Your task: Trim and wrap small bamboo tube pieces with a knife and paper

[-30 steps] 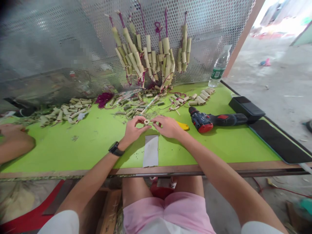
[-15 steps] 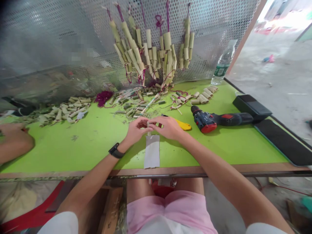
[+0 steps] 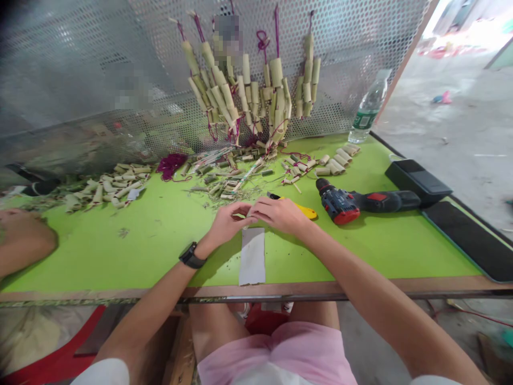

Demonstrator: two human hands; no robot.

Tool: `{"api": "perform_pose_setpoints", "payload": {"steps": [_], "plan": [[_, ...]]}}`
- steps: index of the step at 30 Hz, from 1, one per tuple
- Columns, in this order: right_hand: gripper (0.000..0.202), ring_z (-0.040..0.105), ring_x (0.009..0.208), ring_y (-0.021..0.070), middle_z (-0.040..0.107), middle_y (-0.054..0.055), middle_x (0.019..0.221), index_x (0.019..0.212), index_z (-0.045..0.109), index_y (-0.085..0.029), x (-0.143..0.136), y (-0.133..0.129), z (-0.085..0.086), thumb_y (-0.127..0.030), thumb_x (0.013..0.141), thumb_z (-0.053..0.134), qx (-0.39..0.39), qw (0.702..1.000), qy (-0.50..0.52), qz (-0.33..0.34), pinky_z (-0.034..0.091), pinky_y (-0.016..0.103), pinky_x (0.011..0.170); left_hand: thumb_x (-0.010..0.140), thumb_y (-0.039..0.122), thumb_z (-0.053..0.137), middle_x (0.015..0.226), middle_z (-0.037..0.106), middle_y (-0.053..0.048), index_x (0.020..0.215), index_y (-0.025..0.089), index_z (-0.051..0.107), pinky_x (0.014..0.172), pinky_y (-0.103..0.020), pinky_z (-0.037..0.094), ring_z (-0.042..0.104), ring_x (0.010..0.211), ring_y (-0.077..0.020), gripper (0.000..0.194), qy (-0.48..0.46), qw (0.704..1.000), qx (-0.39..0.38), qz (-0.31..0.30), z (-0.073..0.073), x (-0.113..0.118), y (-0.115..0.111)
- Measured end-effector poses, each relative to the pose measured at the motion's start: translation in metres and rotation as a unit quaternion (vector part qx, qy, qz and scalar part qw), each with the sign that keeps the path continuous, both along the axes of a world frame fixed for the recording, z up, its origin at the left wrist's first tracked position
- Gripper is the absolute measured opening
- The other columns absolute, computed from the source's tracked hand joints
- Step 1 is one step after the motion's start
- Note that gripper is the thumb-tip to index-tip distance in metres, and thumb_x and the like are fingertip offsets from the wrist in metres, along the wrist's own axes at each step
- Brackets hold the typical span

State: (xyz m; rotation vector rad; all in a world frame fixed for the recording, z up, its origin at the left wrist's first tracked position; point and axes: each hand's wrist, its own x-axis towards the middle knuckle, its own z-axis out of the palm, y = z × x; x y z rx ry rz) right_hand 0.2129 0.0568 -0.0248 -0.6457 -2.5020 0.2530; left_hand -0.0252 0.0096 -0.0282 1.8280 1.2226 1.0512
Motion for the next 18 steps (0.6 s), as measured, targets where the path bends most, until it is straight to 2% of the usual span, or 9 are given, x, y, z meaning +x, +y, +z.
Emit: {"api": "perform_pose_setpoints", "payload": {"steps": [4, 9, 12, 14, 16, 18], "plan": [[0.032, 0.071, 0.087, 0.0223, 0.078, 0.011, 0.115, 0.117, 0.075, -0.021, -0.004, -0.002, 0.007, -0.037, 0.117, 0.047, -0.065, 0.995, -0.065, -0.042, 0.042, 0.032, 0.068, 0.084, 0.048, 0.093, 0.105, 0.082, -0.009, 0.11, 0.022, 0.083, 0.072, -0.033, 0.066, 0.077, 0.091, -0.0227, 0.038, -0.004, 1.0, -0.011, 0.002, -0.004, -0.001, 0.003], [0.03, 0.069, 0.08, 0.0237, 0.075, 0.015, 0.119, 0.12, 0.069, -0.018, -0.013, -0.011, 0.014, -0.033, 0.117, 0.043, -0.074, 0.984, -0.121, -0.105, 0.036, 0.035, 0.062, 0.083, 0.048, 0.094, 0.105, 0.083, -0.011, 0.109, 0.019, 0.084, 0.074, -0.034, 0.067, 0.078, 0.093, -0.024, 0.04, -0.023, 0.999, -0.032, 0.027, -0.005, 0.0, 0.004], [0.031, 0.068, 0.075, 0.0237, 0.077, 0.014, 0.114, 0.122, 0.067, -0.018, -0.013, -0.009, 0.015, -0.032, 0.118, 0.039, -0.102, 0.978, -0.103, -0.151, 0.036, 0.035, 0.061, 0.083, 0.049, 0.093, 0.105, 0.083, -0.011, 0.111, 0.02, 0.083, 0.074, -0.034, 0.067, 0.077, 0.095, -0.0246, 0.042, -0.029, 0.998, -0.024, 0.046, -0.005, 0.001, 0.003], [0.032, 0.068, 0.073, 0.0235, 0.079, 0.013, 0.106, 0.12, 0.068, -0.018, -0.008, -0.004, 0.013, -0.031, 0.118, 0.039, -0.134, 0.972, -0.073, -0.18, 0.04, 0.035, 0.063, 0.084, 0.047, 0.092, 0.106, 0.083, -0.011, 0.111, 0.02, 0.083, 0.074, -0.034, 0.066, 0.077, 0.097, -0.025, 0.039, -0.021, 0.999, -0.013, 0.048, -0.004, 0.001, 0.002], [0.031, 0.072, 0.08, 0.0246, 0.081, 0.013, 0.106, 0.116, 0.071, -0.018, -0.002, 0.003, 0.01, -0.03, 0.116, 0.043, -0.145, 0.97, -0.03, -0.191, 0.047, 0.035, 0.07, 0.085, 0.044, 0.091, 0.107, 0.082, -0.01, 0.112, 0.021, 0.082, 0.075, -0.033, 0.065, 0.076, 0.098, -0.0247, 0.036, -0.008, 0.999, 0.005, 0.051, -0.003, 0.001, 0.002], [0.029, 0.075, 0.092, 0.0266, 0.083, 0.014, 0.112, 0.114, 0.075, -0.018, 0.004, 0.008, 0.007, -0.029, 0.113, 0.048, -0.138, 0.975, 0.015, -0.172, 0.053, 0.037, 0.078, 0.086, 0.039, 0.089, 0.107, 0.081, -0.009, 0.112, 0.022, 0.081, 0.079, -0.034, 0.064, 0.076, 0.098, -0.0242, 0.032, 0.007, 0.998, 0.034, 0.053, -0.002, 0.001, 0.001]]}}
